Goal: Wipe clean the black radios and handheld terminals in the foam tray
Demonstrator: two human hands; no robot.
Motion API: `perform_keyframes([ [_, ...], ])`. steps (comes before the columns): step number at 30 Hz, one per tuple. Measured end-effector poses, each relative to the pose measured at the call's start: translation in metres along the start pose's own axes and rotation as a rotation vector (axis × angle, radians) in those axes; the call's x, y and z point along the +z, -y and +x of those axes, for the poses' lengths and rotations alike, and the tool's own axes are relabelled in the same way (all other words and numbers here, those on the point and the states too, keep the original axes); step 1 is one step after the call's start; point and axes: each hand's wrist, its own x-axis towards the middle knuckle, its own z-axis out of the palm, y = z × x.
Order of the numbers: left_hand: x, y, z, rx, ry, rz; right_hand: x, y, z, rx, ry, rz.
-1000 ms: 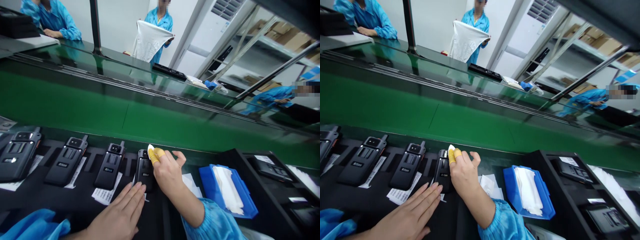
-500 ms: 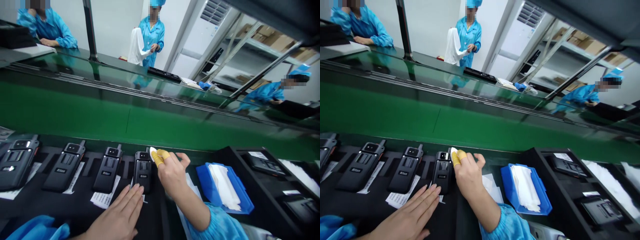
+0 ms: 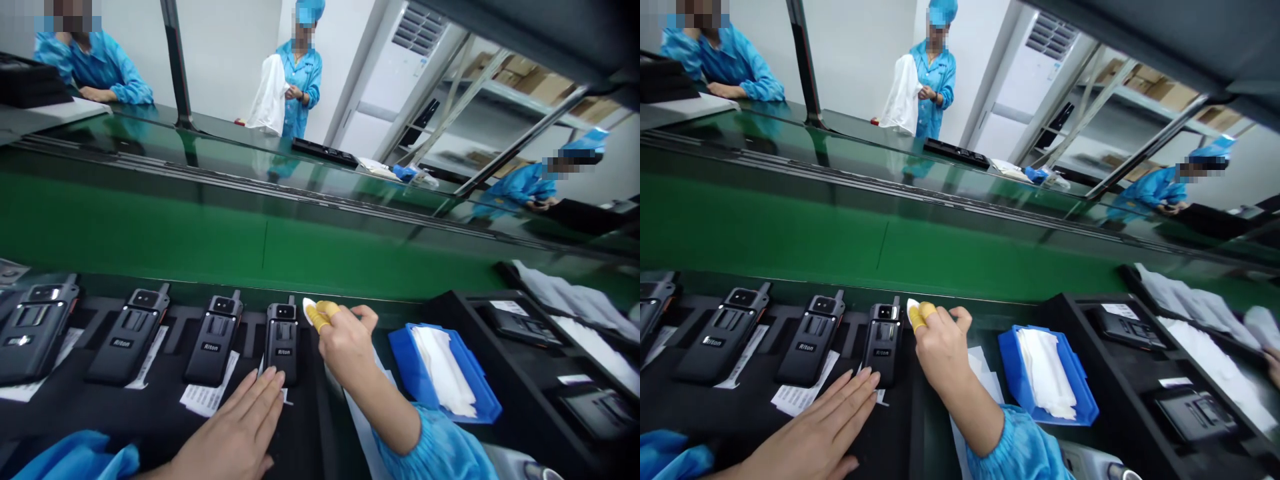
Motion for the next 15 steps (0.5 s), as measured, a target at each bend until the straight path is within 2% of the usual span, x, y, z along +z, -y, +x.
perform_keyframes([
  [3, -0.004, 0.0, 0.002, 0.012, 0.028, 0.003, 0.001, 0.007, 0.008, 0.012, -0.055, -0.003],
  [8, -0.006, -0.001, 0.003, 0.015, 0.017, 0.054, 0.006, 0.026, 0.022, -0.1, -0.042, 0.046],
  [15, -0.001, -0.003, 0.0, -0.011, 0.025, 0.019, 0.01, 0.02, 0.003, 0.006, -0.043, 0.014],
])
